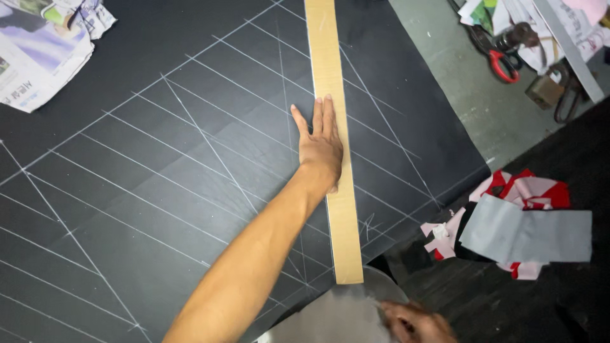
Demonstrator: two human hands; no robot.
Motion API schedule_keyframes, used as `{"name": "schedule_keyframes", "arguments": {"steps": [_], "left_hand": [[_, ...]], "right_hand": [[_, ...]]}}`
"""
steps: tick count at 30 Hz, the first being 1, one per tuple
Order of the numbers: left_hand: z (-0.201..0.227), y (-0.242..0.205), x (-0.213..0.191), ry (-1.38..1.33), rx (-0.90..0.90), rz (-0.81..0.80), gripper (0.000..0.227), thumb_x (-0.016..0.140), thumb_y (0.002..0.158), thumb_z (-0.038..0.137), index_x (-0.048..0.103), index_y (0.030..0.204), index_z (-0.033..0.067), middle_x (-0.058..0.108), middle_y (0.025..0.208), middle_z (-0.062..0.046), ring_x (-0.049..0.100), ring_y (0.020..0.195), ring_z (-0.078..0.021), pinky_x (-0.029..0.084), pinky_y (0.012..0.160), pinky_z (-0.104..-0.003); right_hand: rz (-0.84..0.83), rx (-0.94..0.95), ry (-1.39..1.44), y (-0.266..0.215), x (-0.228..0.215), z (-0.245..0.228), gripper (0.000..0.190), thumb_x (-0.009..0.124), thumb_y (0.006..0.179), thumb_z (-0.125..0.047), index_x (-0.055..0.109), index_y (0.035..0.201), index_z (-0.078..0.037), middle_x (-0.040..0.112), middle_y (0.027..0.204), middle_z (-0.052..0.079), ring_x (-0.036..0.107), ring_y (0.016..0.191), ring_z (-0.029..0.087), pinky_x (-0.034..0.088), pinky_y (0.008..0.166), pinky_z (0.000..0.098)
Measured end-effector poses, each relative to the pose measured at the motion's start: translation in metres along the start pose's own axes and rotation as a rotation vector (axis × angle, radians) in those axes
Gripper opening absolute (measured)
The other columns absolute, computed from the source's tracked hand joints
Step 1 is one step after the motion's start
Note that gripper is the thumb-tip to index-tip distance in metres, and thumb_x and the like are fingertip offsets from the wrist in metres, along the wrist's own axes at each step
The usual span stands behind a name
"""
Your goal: The person uses a white marking tool to draw lines on a long, narrow strip of light-colored material. They hold the strip steady with one hand while drawing with the other, repeatedly repositioning the strip on a dark work surface to continue the marking process.
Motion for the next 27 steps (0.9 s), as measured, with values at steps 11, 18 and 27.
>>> {"name": "schedule_keyframes", "arguments": {"steps": [11,18,27], "left_hand": [[-0.012,0.011,0.022,-0.151,0.078,0.171,0.168,0.097,0.045,0.064,0.001,0.154,-0.0196,-0.011,0.164,-0.036,-0.011,0.154,-0.0465,0.003,0.118,-0.072],[0.021,0.029,0.023,-0.295,0.148,0.354,0.171,0.095,0.040,0.068,0.000,0.153,-0.0180,-0.005,0.166,-0.032,-0.006,0.156,-0.0428,0.003,0.126,-0.058],[0.032,0.026,0.024,-0.388,0.129,0.377,0.169,0.094,0.039,0.071,0.000,0.159,-0.0036,-0.009,0.166,-0.032,-0.011,0.156,-0.0433,-0.001,0.124,-0.061]], "right_hand": [[0.648,-0.513,0.270,-0.008,-0.012,-0.045,0.040,0.067,0.087,-0.002,0.070,0.127,-0.007,0.073,0.119,0.013,0.068,0.108,0.027,0.055,0.089,0.0348],[0.693,-0.578,0.268,0.019,-0.003,-0.044,0.060,0.077,0.082,-0.008,0.059,0.140,-0.004,0.068,0.130,0.015,0.061,0.121,0.032,0.051,0.097,0.0381],[0.714,-0.575,0.253,0.023,-0.003,-0.035,0.078,0.083,0.074,-0.010,0.052,0.145,-0.003,0.062,0.141,0.015,0.059,0.121,0.033,0.050,0.097,0.0392]]}}
Point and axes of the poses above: each hand's wrist, its own y-axis towards the middle knuckle, its own x-axis out of the palm, z = x × y, the point moved 2 cm from there along y, towards the middle knuckle
